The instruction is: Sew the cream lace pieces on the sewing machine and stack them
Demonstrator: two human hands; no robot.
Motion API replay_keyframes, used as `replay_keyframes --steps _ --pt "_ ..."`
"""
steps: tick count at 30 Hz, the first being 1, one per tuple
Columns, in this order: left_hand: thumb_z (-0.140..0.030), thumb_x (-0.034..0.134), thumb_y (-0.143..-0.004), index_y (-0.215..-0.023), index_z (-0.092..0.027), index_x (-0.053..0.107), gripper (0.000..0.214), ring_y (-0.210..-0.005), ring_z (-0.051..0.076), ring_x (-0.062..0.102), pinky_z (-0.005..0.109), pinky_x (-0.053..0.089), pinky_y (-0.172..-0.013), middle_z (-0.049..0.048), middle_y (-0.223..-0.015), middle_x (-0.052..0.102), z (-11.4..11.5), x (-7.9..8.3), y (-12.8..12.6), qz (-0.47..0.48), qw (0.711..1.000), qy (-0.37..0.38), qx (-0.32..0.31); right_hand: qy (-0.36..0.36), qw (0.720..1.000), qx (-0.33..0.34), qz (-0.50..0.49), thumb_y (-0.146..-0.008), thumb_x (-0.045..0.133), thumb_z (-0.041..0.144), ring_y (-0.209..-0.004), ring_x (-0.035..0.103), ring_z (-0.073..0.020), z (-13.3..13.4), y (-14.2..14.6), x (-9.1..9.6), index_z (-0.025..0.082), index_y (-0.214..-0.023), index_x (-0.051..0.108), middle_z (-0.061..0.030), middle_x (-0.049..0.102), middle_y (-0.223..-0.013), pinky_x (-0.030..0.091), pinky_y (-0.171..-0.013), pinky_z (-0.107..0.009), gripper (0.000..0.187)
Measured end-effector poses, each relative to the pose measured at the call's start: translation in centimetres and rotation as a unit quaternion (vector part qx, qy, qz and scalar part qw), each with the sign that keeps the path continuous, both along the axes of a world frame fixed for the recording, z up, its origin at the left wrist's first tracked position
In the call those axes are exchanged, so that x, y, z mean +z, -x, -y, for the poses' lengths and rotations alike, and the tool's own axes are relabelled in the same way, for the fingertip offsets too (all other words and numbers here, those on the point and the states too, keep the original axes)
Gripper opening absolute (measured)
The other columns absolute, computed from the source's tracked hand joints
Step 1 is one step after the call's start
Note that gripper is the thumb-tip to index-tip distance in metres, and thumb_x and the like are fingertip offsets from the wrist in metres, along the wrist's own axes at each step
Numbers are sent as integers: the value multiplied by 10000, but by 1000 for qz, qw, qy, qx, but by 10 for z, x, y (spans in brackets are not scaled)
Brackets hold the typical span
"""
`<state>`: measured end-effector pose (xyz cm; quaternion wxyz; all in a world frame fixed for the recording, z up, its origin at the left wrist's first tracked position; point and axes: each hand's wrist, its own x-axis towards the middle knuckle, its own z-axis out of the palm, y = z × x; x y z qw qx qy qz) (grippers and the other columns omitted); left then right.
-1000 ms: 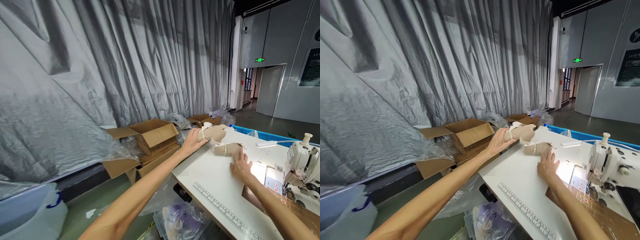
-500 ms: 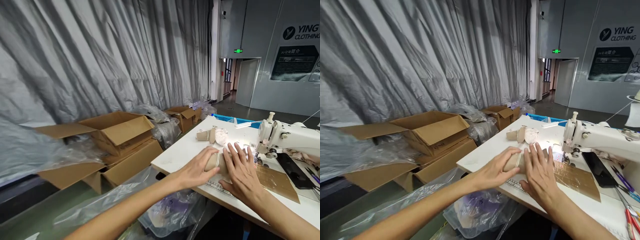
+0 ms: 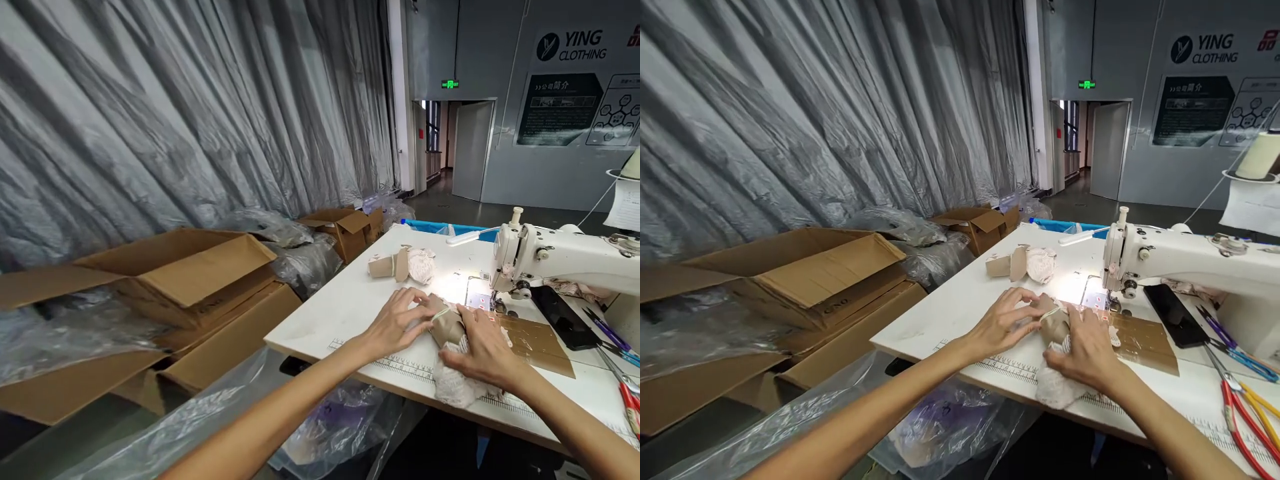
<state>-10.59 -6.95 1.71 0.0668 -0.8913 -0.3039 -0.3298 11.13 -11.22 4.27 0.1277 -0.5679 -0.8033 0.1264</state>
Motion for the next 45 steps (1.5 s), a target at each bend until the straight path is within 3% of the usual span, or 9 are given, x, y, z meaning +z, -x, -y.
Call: replay_keyframes --steps 4,12,18,23,27,31,35,39,45 --pt "-182 441 -970 -854 -181 639 230 -780 206 599 344 504 -701 76 -826 635 -5 -12 -16 -12 997 -46 52 21 998 -51 -5 -809 629 427 -1228 478 -369 -4 6 -2 53 -1460 342 -247 532 -1278 371 -1012 -468 803" --pt "-208 405 -898 -777 -208 483 145 -681 172 560 277 458 -588 26 -762 579 -4 -8 -30 67 989 74 105 14 996 -74 -41 -730 661 412 -1250 481 -385 -7 7 -6 7 -1415 355 -281 499 -1354 376 -1023 -472 852" --pt "-387 407 -876 -757 -211 501 232 -722 180 565 311 489 -683 32 -753 592 30 18 -37 302 882 358 49 5 998 -36 -55 -707 670 385 -1005 583 -312 -9 2 -7 127 -1149 566 -141 669 -1052 409 -848 -384 523" --pt "-543 463 -856 -631 -234 395 388 -476 132 357 279 350 -494 -34 -494 390 38 40 -31 233 814 530 -51 12 998 -19 -61 -684 704 360 -785 589 -231 -8 -3 -3 173 -1149 565 -53 667 -867 322 -656 -278 520" --pt "-550 680 -701 -669 -213 499 384 -462 96 290 230 226 -458 -60 -510 365 -3 50 9 330 853 388 118 22 999 -27 -26 -667 715 352 -719 572 -210 3 -18 3 177 -1112 580 -35 648 -807 254 -595 -259 497" --pt "-548 650 -758 -657 -215 432 411 -459 90 260 220 193 -467 -74 -481 328 -38 50 56 447 815 264 256 53 996 -65 -13 -664 710 324 -776 602 -246 12 -35 9 173 -1165 574 -50 665 -837 294 -619 -274 540" --pt "-561 752 -624 -727 -189 581 423 -519 133 453 245 364 -514 -20 -538 530 -32 42 60 394 804 373 243 97 982 -145 -77 -714 690 353 -959 620 -315 1 -33 17 134 -1278 515 -133 673 -1036 412 -718 -335 629" --pt "-607 704 -691 -1029 -164 660 559 -649 190 602 292 487 -615 62 -750 702 -7 38 29 280 837 453 127 163 938 -187 -242 -762 695 460 -1066 618 -311 -15 -12 28 89 -1395 402 -190 621 -1199 511 -811 -386 790" --pt "-705 441 -864 -1188 -211 631 620 -1006 301 651 371 535 -813 109 -1123 694 2 35 13 146 917 335 163 218 877 -132 -406 -895 559 478 -1150 607 -242 9 -2 32 116 -1520 258 -202 486 -1397 570 -856 -343 782"
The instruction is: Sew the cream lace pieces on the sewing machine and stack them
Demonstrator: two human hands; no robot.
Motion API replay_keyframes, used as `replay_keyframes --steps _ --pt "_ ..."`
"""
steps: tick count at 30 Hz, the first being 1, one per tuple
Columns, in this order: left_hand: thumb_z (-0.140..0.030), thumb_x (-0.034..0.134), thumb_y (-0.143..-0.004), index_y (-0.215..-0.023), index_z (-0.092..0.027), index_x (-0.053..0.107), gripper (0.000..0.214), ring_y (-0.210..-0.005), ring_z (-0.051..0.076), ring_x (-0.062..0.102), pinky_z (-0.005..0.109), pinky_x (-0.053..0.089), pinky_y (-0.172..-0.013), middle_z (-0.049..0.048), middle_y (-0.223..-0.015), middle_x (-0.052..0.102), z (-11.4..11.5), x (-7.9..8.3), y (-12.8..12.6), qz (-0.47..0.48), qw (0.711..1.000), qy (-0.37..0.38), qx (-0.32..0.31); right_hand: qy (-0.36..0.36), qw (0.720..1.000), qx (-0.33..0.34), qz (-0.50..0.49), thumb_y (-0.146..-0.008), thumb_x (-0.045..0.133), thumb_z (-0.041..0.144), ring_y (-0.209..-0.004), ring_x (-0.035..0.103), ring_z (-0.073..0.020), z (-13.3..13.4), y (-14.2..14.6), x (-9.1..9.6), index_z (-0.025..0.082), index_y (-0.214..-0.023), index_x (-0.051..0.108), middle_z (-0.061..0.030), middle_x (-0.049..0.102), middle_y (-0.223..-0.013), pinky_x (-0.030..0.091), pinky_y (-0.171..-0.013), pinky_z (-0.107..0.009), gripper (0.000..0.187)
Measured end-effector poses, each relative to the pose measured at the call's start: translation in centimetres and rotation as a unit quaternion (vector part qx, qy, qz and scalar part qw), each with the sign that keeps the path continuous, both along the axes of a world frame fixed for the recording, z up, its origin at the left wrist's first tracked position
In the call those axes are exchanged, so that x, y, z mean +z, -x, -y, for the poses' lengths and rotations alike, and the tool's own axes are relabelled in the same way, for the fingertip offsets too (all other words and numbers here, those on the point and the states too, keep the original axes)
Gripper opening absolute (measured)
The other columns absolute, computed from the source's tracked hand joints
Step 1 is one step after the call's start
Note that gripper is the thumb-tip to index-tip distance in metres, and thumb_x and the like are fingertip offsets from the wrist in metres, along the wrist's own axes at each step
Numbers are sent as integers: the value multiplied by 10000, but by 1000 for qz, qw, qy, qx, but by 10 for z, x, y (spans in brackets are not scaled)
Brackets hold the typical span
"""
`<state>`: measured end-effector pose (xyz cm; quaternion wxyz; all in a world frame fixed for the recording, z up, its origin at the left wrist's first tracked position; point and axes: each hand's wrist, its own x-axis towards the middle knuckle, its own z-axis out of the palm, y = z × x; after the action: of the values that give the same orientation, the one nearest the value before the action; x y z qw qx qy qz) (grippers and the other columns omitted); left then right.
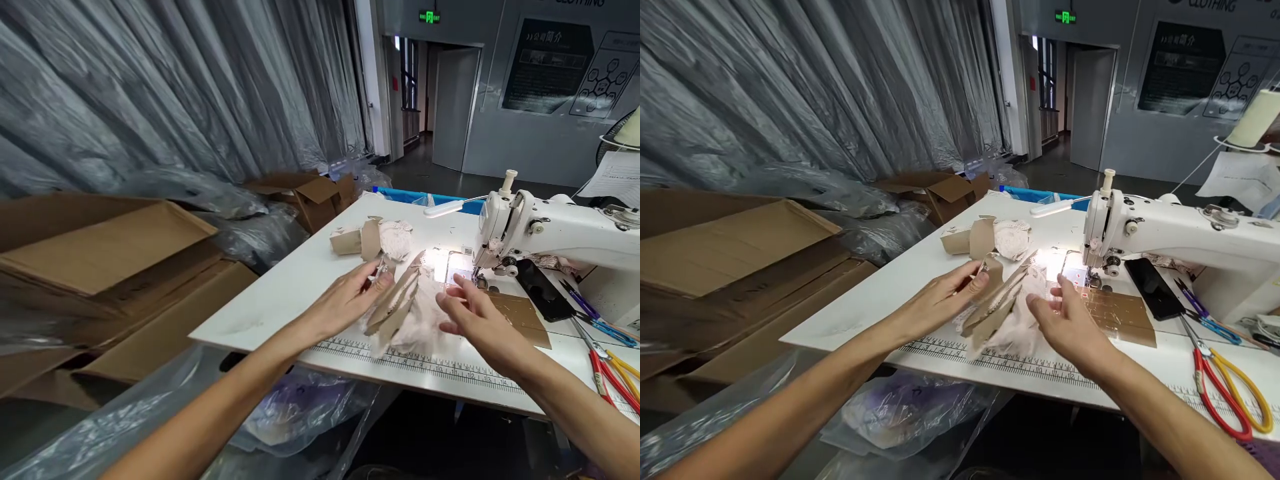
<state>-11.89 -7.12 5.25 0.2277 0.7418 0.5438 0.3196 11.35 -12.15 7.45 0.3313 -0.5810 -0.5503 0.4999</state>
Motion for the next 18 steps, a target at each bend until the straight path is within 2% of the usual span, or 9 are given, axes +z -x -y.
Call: replay_keyframes --steps 3,6,9,11,13,16,18 --pt "-691 431 -877 -1301 -208 570 658 -986 302 644 388 536 -831 107 -1171 651 0 5 9 -56 995 -61 59 -38 998 52 16 -900 561 386 -1119 603 -214 8 -9 -6 144 -1429 436 -166 539 -1327 556 -890 -340 594" --pt "-598 509 -879 -1390 -212 495 640 -957 285 633 401 529 -859 98 -1149 604 8 14 10 -77 977 -176 92 -67 995 52 56 -905 535 299 -1100 597 -215 2 -16 -12 132 -1298 567 -147 599 -1219 540 -904 -356 427" --pt "-485 517 -916 -1295 -227 590 464 -966 261 620 372 523 -868 80 -1083 601 20 21 -2 -83 959 -267 39 -77 992 32 97 -918 492 280 -1072 606 -214 -11 -16 -16 127 -1282 580 -141 602 -1189 533 -895 -362 404" --pt "-448 482 -945 -1176 -228 667 369 -901 236 627 346 532 -813 70 -1026 618 22 23 -13 -94 961 -258 -25 -90 990 24 111 -913 490 281 -1058 605 -215 -18 -12 -18 117 -1266 585 -142 596 -1194 527 -892 -364 400" --pt "-424 467 -956 -1106 -206 700 353 -865 227 630 340 528 -783 72 -996 632 11 22 -23 -112 965 -229 -68 -104 988 22 112 -919 485 319 -1048 603 -223 -22 -7 -20 107 -1257 577 -145 598 -1184 530 -857 -356 410" --pt "-326 478 -940 -1085 -169 709 315 -897 236 629 347 498 -807 78 -965 656 -26 19 -32 -143 966 -196 -90 -108 984 23 140 -938 466 432 -1033 606 -236 -28 1 -20 113 -1230 564 -140 608 -1149 528 -794 -334 444" --pt "-283 530 -900 -1013 -164 723 254 -848 223 624 330 472 -782 70 -913 667 -54 17 -37 -168 965 -152 -136 -73 980 29 181 -933 471 515 -988 618 -249 -32 7 -17 114 -1137 587 -137 624 -1093 519 -768 -334 465"
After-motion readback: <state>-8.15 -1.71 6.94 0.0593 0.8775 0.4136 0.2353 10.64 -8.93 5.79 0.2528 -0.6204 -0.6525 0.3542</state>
